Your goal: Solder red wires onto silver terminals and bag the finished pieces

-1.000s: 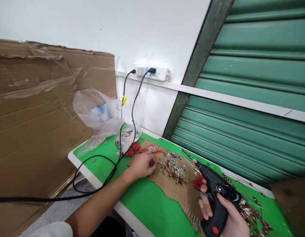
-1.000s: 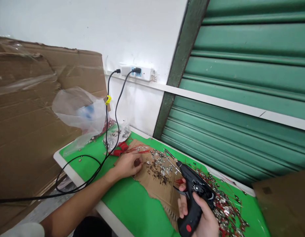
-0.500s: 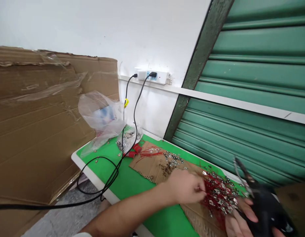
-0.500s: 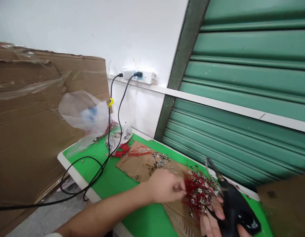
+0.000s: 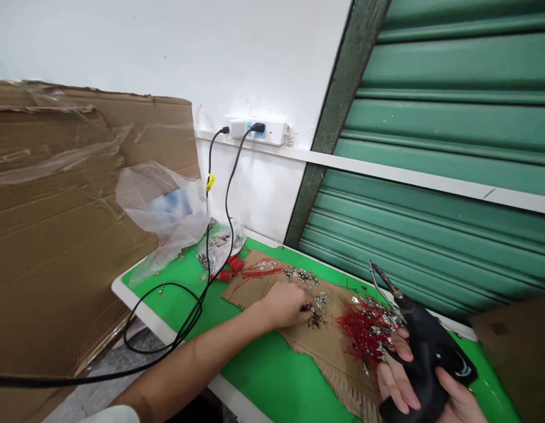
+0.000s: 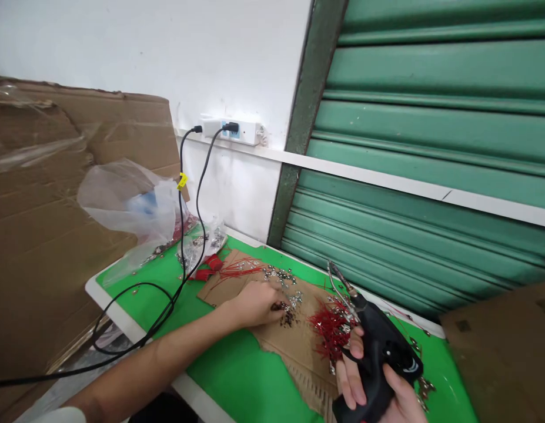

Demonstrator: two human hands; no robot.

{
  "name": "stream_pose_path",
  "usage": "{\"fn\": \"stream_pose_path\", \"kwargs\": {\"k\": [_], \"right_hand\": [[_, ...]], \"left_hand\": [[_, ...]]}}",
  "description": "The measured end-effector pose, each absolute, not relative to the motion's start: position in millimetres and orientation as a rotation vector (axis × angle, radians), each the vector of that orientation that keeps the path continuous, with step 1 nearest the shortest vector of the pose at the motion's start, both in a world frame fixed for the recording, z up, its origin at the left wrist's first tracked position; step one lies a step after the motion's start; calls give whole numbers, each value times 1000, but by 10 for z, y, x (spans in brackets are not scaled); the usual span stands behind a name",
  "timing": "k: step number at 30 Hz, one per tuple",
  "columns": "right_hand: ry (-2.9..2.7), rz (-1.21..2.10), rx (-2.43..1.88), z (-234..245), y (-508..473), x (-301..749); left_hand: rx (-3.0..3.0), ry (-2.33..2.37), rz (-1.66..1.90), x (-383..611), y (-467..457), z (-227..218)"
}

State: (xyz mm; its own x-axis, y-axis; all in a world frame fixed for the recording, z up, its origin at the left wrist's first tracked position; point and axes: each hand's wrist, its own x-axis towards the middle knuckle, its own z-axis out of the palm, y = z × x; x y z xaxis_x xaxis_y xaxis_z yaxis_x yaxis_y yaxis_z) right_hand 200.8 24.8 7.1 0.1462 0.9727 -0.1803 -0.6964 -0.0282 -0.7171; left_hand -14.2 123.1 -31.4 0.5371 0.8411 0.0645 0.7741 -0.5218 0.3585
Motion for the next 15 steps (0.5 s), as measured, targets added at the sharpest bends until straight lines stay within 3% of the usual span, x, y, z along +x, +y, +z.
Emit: {"fn": "stream_pose_path", "kwargs": {"k": [15], "right_hand": [[-545,1460,-787,-126,333,1946]], "left_hand": [[2779,1219,432,-135,1332,-442]]}}
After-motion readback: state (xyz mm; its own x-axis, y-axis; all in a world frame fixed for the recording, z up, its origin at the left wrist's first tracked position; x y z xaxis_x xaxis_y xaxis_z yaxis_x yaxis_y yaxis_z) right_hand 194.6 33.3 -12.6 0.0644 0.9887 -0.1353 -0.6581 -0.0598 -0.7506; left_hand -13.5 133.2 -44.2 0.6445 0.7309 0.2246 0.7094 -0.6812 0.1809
